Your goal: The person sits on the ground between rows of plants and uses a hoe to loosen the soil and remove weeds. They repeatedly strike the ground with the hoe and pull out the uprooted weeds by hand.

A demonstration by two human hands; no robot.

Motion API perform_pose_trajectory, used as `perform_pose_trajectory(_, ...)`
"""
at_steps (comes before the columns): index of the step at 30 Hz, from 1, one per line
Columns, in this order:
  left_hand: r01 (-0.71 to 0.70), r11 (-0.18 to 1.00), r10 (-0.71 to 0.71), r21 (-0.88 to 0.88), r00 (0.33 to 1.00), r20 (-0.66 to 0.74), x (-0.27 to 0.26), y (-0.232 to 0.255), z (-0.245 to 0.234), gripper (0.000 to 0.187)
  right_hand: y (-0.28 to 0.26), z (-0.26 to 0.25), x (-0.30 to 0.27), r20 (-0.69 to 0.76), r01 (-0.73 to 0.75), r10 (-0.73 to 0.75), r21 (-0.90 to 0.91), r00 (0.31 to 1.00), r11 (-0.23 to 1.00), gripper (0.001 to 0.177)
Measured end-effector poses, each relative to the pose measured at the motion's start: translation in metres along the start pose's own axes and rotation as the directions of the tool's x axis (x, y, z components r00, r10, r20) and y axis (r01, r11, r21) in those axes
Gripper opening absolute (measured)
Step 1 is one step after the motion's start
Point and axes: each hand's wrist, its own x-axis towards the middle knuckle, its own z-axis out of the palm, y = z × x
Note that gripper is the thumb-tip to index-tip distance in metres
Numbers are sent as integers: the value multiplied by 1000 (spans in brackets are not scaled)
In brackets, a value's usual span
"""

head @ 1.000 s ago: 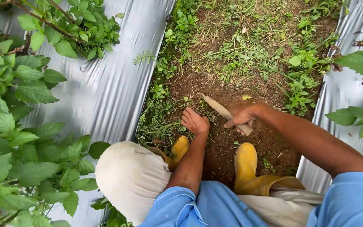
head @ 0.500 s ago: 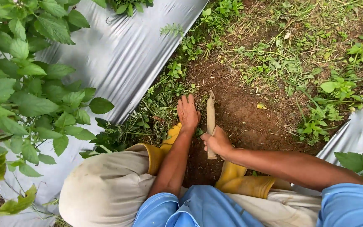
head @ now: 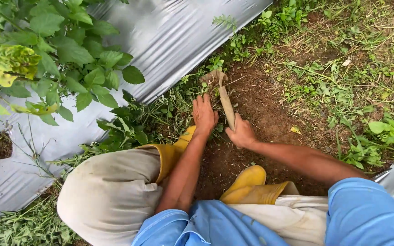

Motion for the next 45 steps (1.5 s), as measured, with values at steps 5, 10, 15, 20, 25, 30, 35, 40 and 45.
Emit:
perform_pose_trajectory(5, -54, 990, 51, 132, 998, 32, -19, -17, 78, 69, 70, -6, 28, 78, -29, 47, -214, 996, 976, 67)
perform_pose_trajectory(10, -80, 981, 54, 179, 988, 147, -38, -13, 95, 60, 66, -23, 27, 69, -114, 131, -215, 989, 970, 66)
perform_pose_trajectory(15, -158, 979, 106, 127, 934, 341, -49, 17, 12, 53, 76, -25, 24, -192, -167, 161, -16, 968, 986, 44)
perform_pose_trajectory(20, -278, 939, 79, 200, 745, 662, 53, 7, 16, 66, 39, -21, 61, -492, -121, 189, 166, 850, 979, 20)
perform_pose_trajectory(25, -281, 954, 276, 105, 959, 60, 124, 1, -15, 31, 30, 35, 95, -541, -165, 334, 335, 772, 927, 16)
perform_pose_trajectory(30, -334, 908, 390, -252, 895, 219, 127, -23, -48, 57, 34, 81, 69, -504, -236, 377, 322, 777, 917, 18)
perform_pose_trajectory(35, -257, 938, 324, -232, 888, 327, 110, -26, -41, 47, 24, 53, 74, -513, -292, 405, 289, 757, 912, 21)
perform_pose_trajectory(40, -248, 928, 317, -276, 917, 243, 111, -35, 9, 52, 20, 80, 97, -603, -222, 466, 436, 648, 872, 19)
perform_pose_trajectory(45, -224, 928, 308, -298, 911, 274, 120, -53, 40, 50, 51, 99, 110, -466, -231, 552, 582, 691, 780, 15)
